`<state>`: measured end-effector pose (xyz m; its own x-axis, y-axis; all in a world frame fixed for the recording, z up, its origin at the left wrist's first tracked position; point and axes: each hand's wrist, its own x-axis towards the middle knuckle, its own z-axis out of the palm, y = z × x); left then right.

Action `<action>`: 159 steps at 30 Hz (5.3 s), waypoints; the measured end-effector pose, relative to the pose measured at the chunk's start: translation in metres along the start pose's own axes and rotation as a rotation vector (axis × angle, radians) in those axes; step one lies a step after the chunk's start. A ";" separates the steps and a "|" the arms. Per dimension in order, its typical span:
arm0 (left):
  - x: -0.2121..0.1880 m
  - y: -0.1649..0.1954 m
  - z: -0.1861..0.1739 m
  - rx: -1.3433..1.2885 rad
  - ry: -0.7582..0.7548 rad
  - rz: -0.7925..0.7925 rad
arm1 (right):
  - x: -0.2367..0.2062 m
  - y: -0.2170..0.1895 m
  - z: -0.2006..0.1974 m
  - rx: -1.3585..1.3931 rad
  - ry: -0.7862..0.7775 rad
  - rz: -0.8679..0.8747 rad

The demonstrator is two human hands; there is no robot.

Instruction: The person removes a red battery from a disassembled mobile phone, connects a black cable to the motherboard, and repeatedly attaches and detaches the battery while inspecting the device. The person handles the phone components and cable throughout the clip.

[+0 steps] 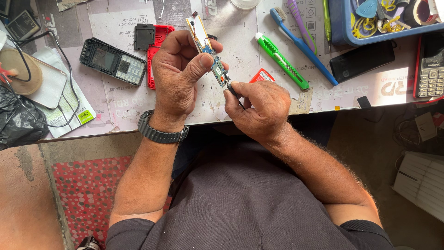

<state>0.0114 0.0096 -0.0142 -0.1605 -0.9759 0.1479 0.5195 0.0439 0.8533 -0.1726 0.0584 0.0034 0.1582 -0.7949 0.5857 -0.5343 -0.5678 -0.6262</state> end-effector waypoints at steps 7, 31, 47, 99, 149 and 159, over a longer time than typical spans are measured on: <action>0.000 0.000 0.000 -0.004 -0.001 -0.003 | 0.000 0.000 0.000 0.007 -0.003 -0.005; 0.000 0.001 0.001 -0.134 -0.092 0.065 | 0.001 -0.007 -0.009 0.163 -0.067 0.200; -0.019 0.001 0.005 -0.209 -0.178 0.101 | -0.017 -0.023 -0.015 0.302 0.001 0.297; -0.057 -0.018 0.061 -0.035 0.225 -0.063 | -0.021 -0.012 -0.028 0.061 0.041 0.077; -0.067 0.033 0.040 -0.184 -0.155 -0.436 | 0.009 -0.002 -0.052 0.164 -0.135 -0.296; -0.083 0.045 0.023 0.029 -0.089 -0.421 | 0.029 -0.002 -0.042 0.399 -0.170 -0.099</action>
<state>0.0283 0.0972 0.0235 -0.4260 -0.8877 -0.1746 0.3698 -0.3469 0.8619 -0.2017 0.0452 0.0427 0.3449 -0.7377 0.5804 -0.1530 -0.6542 -0.7407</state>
